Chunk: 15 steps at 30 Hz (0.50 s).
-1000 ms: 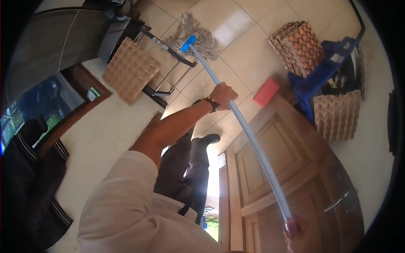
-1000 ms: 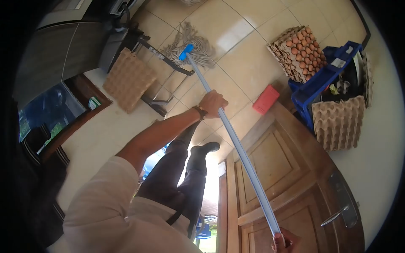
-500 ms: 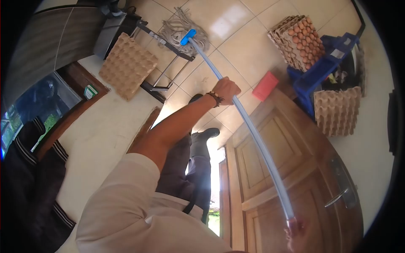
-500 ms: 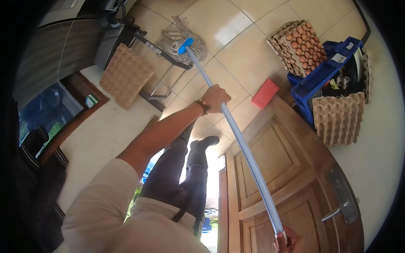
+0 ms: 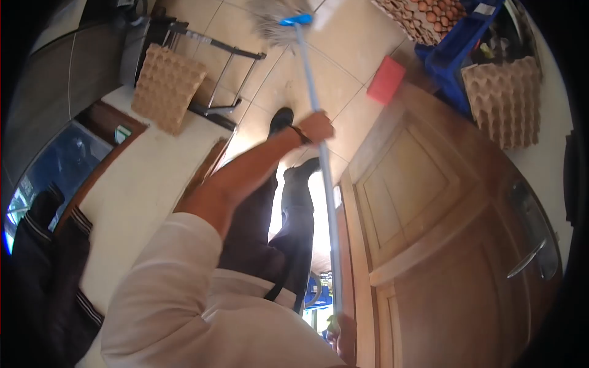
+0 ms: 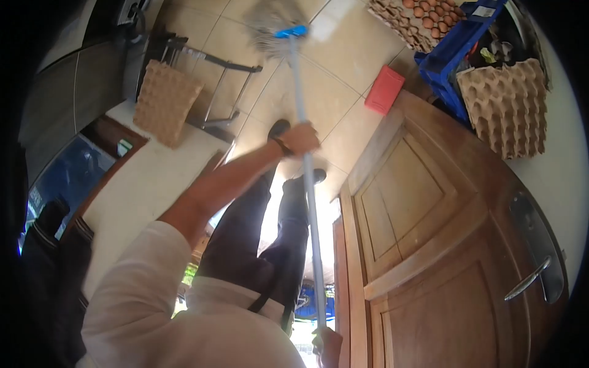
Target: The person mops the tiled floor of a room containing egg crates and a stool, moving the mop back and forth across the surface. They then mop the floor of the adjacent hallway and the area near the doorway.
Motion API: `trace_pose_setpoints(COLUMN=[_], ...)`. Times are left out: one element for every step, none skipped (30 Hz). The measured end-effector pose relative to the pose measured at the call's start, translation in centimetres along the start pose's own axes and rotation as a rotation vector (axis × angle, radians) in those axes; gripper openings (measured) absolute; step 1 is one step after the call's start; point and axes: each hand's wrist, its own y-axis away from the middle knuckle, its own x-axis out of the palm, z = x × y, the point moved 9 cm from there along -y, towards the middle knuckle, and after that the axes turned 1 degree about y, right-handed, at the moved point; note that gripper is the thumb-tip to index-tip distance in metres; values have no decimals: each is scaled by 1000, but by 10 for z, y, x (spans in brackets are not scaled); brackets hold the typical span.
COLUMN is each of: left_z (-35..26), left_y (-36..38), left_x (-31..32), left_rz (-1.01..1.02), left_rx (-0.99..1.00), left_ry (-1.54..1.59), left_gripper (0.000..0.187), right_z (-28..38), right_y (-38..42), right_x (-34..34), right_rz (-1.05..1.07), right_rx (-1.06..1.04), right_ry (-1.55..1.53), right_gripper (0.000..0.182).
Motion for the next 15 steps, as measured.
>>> trace_pose_setpoints(left_z=[-41,-76,-101,-119,-136,-139,-133,-129,-127,-124,-115,-103,-95,-90,-87], left_y=[-7,-11,-16,-17,-12,-7,-1,7,16,20,23,23,26,37,40], left_x=[9,4,16,22,26,24,23,28,31,30,24,30,34,28,42], left_rz=[69,20,15,30,31,32,-90,-205,-326,-293,-262,-240,-212,-300,-175], left_rx=[8,46,51,-12,-26,-44,-33,-18,-6,-50,-86,-95,-107,-58,-90], left_ry=[63,141,185,262,314,349,344,351,358,314,257,217,184,151,119], left_gripper=[8,7,9,11,12,12,12,12,12,10,10,8,7,10,11], right_z=[-17,-24,-33,-41,-43,-41,-39,-41,-42,-40,-37,-30,-28,-25,-31], right_y=[18,32,45,57,63,60,53,50,46,42,34,24,5,-13,-27], right_x=[-8,-24,-37,-48,-54,-56,-55,-55,-58,-63,-65,-69,-72,-75,-77], right_rz=[34,6,-21,-55,-66,-62,-52,-51,-52,-53,-47,48,62,64,71], right_rx=[106,96,84,77,75,63,55,59,59,54,37,48,-57,-164,-220], right_ry=[-46,-32,-25,-24,-9,8,23,34,51,70,81,57,162,267,300], right_gripper=[31,31,31,32,31,29,28,27,27,26,25,27,31,38,37])
